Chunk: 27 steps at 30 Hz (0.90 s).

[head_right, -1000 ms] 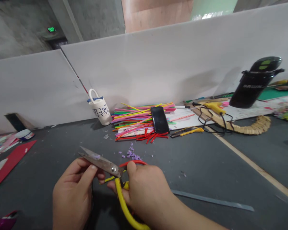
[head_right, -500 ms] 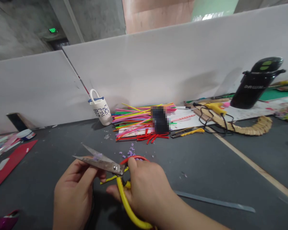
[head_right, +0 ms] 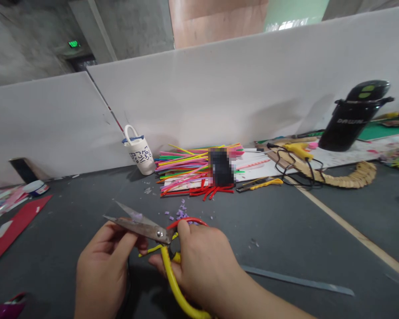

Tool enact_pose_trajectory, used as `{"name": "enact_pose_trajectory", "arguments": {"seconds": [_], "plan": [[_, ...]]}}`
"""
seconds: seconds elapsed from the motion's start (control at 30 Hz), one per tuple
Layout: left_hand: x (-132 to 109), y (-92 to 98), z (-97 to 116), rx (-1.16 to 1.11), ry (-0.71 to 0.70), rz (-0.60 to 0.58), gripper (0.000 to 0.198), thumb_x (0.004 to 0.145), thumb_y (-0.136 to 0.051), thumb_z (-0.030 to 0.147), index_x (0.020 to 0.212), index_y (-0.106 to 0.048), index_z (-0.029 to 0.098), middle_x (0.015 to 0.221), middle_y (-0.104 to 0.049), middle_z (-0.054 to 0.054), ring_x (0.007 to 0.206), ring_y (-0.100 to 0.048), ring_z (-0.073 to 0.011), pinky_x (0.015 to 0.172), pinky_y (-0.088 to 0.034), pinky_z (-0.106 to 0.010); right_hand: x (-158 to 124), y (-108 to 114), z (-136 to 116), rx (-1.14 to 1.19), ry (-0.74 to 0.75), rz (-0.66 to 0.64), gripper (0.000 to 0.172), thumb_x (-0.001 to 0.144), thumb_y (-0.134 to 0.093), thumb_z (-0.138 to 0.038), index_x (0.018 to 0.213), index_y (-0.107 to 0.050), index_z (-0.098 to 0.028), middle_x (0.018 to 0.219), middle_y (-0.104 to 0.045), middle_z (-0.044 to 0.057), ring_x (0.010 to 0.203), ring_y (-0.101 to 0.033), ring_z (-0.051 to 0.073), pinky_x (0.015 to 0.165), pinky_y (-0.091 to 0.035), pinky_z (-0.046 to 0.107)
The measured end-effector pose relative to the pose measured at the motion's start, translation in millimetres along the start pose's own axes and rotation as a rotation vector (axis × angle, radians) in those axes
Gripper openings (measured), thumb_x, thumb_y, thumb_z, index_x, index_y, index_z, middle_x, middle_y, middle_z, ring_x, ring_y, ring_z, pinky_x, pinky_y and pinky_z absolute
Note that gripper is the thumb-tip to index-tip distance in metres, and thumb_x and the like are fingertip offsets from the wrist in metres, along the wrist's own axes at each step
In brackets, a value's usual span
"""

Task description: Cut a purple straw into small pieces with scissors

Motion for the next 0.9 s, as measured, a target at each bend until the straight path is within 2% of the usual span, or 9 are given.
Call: {"name": "enact_pose_trajectory", "arguments": {"seconds": [0.27,0.5,0.9], "plan": [[0.1,1.7,-1.1,-0.017,-0.021,0.010,0.004,0.069,-0.064,0.018,0.065,-0.062,0.018,0.050,-0.062,0.004,0.047,-0.056,-0.0090,0.047,-0.045,-0.015,0.8,-0.4,1.3,-0.033,0.010,0.060,0.041,0.074,-0.054,-0.060,0.082,-0.052,-0.020,0.065,-0.065,0.004,0.058,-0.063,0.025,0.046,-0.027,0.027],[-0.2,0.2,0.8,0.001,-0.001,0.014,0.004,0.067,-0.064,0.017,0.064,-0.063,0.018,0.050,-0.061,0.005,0.046,-0.056,-0.0087,0.045,-0.045,-0.015,0.3,-0.4,0.7,-0.027,0.001,0.000,0.043,0.073,-0.054,-0.060,0.087,-0.054,-0.020,0.068,-0.066,0.004,0.060,-0.063,0.027,0.047,-0.030,0.028],[0.6,-0.7,2.1,-0.003,0.030,0.006,0.004,0.066,-0.065,0.019,0.062,-0.063,0.018,0.048,-0.061,0.004,0.046,-0.056,-0.0096,0.045,-0.045,-0.015,0.4,0.0,0.2,-0.003,0.017,-0.012,0.038,0.076,-0.054,-0.055,0.088,-0.055,-0.019,0.071,-0.067,0.005,0.065,-0.064,0.028,0.051,-0.036,0.031]]}}
Point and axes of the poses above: each hand's wrist, its own x-axis towards the middle knuckle, its own y-axis out of the back of the hand, z = x × y, the point moved 1 cm from there along x, towards the middle knuckle
